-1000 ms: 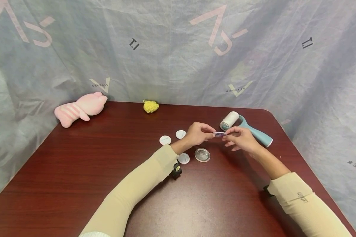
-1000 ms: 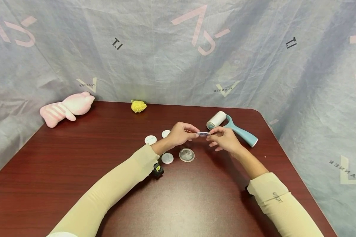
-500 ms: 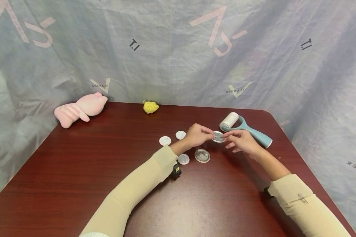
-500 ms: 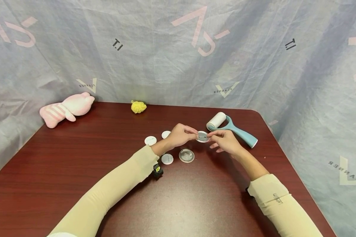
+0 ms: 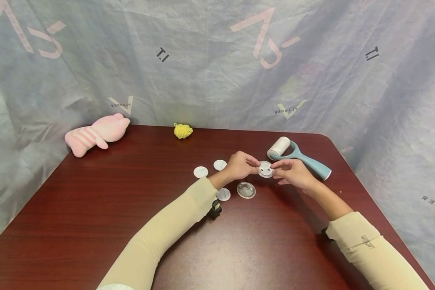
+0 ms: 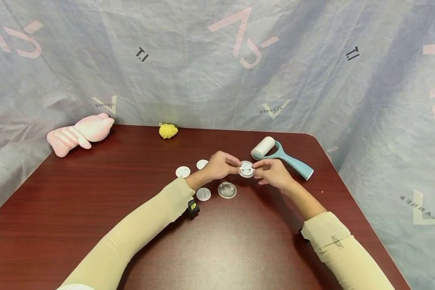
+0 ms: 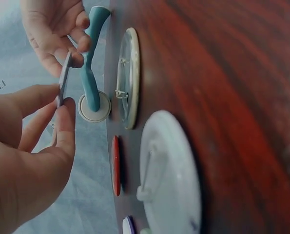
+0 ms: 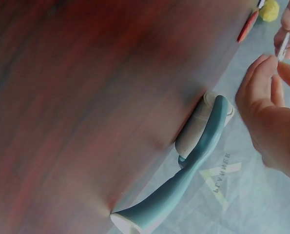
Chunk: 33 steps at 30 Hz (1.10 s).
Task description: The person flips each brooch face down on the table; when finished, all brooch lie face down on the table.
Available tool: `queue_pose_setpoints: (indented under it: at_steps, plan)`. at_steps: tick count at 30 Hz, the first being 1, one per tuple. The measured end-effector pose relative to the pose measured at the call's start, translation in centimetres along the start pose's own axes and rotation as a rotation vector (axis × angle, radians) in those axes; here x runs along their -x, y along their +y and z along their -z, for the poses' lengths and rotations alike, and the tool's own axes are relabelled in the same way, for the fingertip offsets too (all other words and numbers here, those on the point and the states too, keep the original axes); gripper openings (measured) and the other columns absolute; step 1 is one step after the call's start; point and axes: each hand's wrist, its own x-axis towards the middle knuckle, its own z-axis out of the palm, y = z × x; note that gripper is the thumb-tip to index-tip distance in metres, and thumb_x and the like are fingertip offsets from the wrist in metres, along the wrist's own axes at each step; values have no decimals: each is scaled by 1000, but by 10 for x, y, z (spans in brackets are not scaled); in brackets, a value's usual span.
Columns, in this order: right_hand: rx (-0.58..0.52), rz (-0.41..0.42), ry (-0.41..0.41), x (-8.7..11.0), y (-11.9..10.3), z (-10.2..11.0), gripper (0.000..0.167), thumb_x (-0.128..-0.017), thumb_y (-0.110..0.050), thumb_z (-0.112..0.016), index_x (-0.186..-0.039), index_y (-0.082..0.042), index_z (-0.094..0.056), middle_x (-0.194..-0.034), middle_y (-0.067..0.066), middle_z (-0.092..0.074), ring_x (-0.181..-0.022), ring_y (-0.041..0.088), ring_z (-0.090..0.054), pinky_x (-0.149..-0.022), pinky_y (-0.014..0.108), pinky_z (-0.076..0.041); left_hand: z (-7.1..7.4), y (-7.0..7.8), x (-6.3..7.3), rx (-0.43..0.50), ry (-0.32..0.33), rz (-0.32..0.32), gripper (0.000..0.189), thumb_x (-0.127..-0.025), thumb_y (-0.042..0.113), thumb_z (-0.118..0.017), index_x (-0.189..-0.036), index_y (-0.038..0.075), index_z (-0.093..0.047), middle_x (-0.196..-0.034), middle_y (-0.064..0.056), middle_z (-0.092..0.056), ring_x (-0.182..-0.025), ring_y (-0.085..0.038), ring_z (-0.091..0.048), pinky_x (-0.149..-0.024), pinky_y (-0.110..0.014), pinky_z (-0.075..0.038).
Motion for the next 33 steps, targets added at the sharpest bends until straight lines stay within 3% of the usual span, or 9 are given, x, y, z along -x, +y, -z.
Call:
queue_pose_setpoints:
  at_steps: [4, 9, 21, 33]
  plan:
    - [-29, -4, 22, -1, -2, -2, 36, -91, -1, -66, -123, 16, -58, -103, 21, -69, -85, 20, -71, -74, 33, -59, 0, 0, -1, -57, -33, 2, 15, -81, 15, -82, -95, 13, -79, -86, 3, -76, -79, -4, -69, -72, -18, -50]
    - [10, 1, 13, -2, 1, -3, 35, -89, 2, -67, -120, 17, -59, -98, 20, -69, -81, 21, -69, -73, 31, -58, -2, 0, -3, -127, -58, -8, 15, -79, 14, -83, -93, 14, -80, -81, 5, -75, -75, -3, -65, -71, -17, -48]
    - [83, -2, -18, -2, 4, -6, 34, -86, 2, -69, -116, 16, -61, -97, 22, -69, -79, 23, -68, -69, 33, -59, -6, 3, -5, -274, -99, -44, 20, -77, 16, -84, -96, 14, -79, -91, 8, -76, -91, -10, -64, -78, -17, -47]
    - [213, -21, -15, -8, 5, -8, 29, -85, -3, -73, -111, 10, -67, -99, 18, -70, -77, 16, -67, -65, 32, -59, -8, 0, -7, -355, -140, -56, 17, -79, 17, -83, -95, 14, -79, -88, 7, -75, -89, -9, -64, -78, -19, -47]
